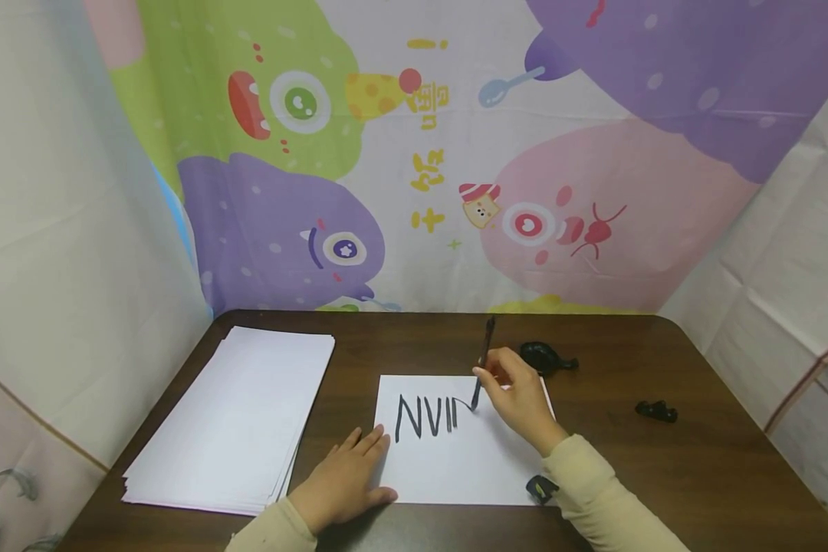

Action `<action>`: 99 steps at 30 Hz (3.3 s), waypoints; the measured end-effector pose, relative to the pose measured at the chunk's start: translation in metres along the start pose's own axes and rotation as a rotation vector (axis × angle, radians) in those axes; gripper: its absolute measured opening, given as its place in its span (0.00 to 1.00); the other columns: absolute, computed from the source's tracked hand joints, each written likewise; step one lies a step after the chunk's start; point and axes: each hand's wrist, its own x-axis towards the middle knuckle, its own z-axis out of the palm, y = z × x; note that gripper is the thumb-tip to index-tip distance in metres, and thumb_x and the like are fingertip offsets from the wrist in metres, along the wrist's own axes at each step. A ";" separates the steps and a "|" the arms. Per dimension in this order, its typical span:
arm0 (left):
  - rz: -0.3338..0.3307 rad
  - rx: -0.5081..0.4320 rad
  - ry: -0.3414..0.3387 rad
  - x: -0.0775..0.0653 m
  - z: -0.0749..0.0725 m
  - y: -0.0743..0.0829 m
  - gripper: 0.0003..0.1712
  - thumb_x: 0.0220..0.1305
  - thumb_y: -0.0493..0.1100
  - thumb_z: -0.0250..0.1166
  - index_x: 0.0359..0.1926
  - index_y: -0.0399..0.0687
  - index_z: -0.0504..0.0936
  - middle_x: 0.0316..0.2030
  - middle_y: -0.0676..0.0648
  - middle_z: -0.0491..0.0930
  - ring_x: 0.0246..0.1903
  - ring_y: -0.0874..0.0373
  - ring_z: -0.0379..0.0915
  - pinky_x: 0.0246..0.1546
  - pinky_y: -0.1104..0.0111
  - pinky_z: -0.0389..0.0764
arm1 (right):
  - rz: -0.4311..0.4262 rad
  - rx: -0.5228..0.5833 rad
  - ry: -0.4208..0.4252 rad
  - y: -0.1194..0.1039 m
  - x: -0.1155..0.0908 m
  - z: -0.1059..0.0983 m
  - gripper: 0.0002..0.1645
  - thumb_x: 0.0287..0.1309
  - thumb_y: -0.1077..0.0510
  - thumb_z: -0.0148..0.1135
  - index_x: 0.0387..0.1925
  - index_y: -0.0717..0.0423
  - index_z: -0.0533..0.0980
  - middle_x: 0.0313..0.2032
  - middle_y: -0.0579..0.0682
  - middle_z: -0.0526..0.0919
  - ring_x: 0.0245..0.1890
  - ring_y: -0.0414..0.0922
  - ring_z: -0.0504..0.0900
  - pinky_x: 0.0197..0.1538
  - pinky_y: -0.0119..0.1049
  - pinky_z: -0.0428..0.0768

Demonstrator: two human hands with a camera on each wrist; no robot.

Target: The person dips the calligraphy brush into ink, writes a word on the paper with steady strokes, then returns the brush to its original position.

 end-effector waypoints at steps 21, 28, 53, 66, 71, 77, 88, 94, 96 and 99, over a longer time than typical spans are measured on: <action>0.005 0.002 0.011 0.000 0.000 0.001 0.47 0.55 0.62 0.69 0.68 0.39 0.68 0.71 0.39 0.64 0.68 0.31 0.60 0.60 0.34 0.67 | -0.021 0.049 -0.035 -0.009 -0.004 0.005 0.10 0.53 0.68 0.70 0.33 0.55 0.76 0.27 0.45 0.78 0.28 0.40 0.81 0.28 0.30 0.82; 0.008 0.006 0.014 -0.001 0.000 0.001 0.47 0.55 0.62 0.69 0.68 0.39 0.68 0.71 0.39 0.65 0.68 0.31 0.60 0.59 0.34 0.68 | -0.025 0.065 -0.050 -0.014 -0.005 0.008 0.10 0.53 0.68 0.70 0.33 0.54 0.77 0.27 0.45 0.79 0.28 0.39 0.81 0.27 0.30 0.82; 0.009 0.006 0.019 -0.001 -0.001 0.001 0.47 0.55 0.61 0.69 0.68 0.38 0.68 0.70 0.39 0.65 0.68 0.31 0.60 0.58 0.34 0.69 | 0.031 0.087 -0.044 -0.030 0.000 0.010 0.10 0.51 0.72 0.69 0.32 0.60 0.76 0.27 0.52 0.79 0.28 0.44 0.81 0.27 0.34 0.83; 0.010 0.005 0.017 0.000 0.000 0.000 0.47 0.55 0.61 0.69 0.68 0.39 0.68 0.71 0.39 0.65 0.68 0.31 0.60 0.59 0.34 0.68 | 0.130 0.265 0.015 -0.045 0.016 -0.017 0.06 0.54 0.76 0.63 0.32 0.72 0.73 0.30 0.63 0.81 0.24 0.56 0.83 0.29 0.41 0.86; 0.008 0.004 0.015 0.000 0.001 0.000 0.47 0.55 0.62 0.69 0.68 0.39 0.68 0.71 0.39 0.64 0.68 0.31 0.60 0.59 0.34 0.68 | 0.180 0.261 0.045 -0.022 0.012 -0.014 0.07 0.54 0.75 0.65 0.35 0.70 0.75 0.30 0.63 0.83 0.23 0.43 0.84 0.29 0.33 0.85; 0.006 0.001 0.016 0.000 0.001 0.000 0.47 0.55 0.62 0.69 0.68 0.39 0.68 0.71 0.39 0.64 0.68 0.31 0.59 0.59 0.33 0.67 | 0.219 0.268 0.069 -0.016 0.014 -0.019 0.08 0.54 0.72 0.66 0.36 0.68 0.76 0.33 0.62 0.83 0.25 0.40 0.84 0.30 0.32 0.85; 0.012 0.003 0.020 -0.001 0.000 0.000 0.47 0.55 0.62 0.69 0.68 0.38 0.68 0.71 0.39 0.65 0.68 0.30 0.60 0.59 0.33 0.68 | 0.252 0.242 0.073 -0.017 0.018 -0.028 0.11 0.54 0.72 0.66 0.40 0.74 0.77 0.33 0.64 0.83 0.28 0.34 0.82 0.32 0.29 0.85; 0.011 0.002 0.019 -0.001 0.000 0.000 0.47 0.55 0.62 0.69 0.68 0.39 0.68 0.71 0.39 0.64 0.68 0.31 0.59 0.59 0.33 0.67 | 0.233 0.258 0.083 -0.009 0.018 -0.030 0.10 0.56 0.68 0.67 0.41 0.67 0.80 0.35 0.61 0.85 0.31 0.35 0.84 0.33 0.35 0.86; 0.010 0.002 0.017 -0.001 0.000 0.000 0.47 0.55 0.62 0.69 0.68 0.39 0.68 0.71 0.39 0.64 0.68 0.31 0.59 0.59 0.33 0.67 | 0.226 0.270 0.083 -0.008 0.018 -0.032 0.10 0.57 0.67 0.67 0.41 0.66 0.80 0.36 0.61 0.85 0.32 0.35 0.84 0.33 0.35 0.86; 0.009 0.003 0.016 -0.001 0.001 -0.001 0.47 0.55 0.62 0.69 0.69 0.39 0.68 0.71 0.39 0.64 0.68 0.31 0.59 0.59 0.34 0.67 | 0.216 0.281 0.080 -0.006 0.019 -0.033 0.11 0.57 0.68 0.66 0.42 0.67 0.80 0.35 0.62 0.84 0.31 0.37 0.85 0.33 0.33 0.86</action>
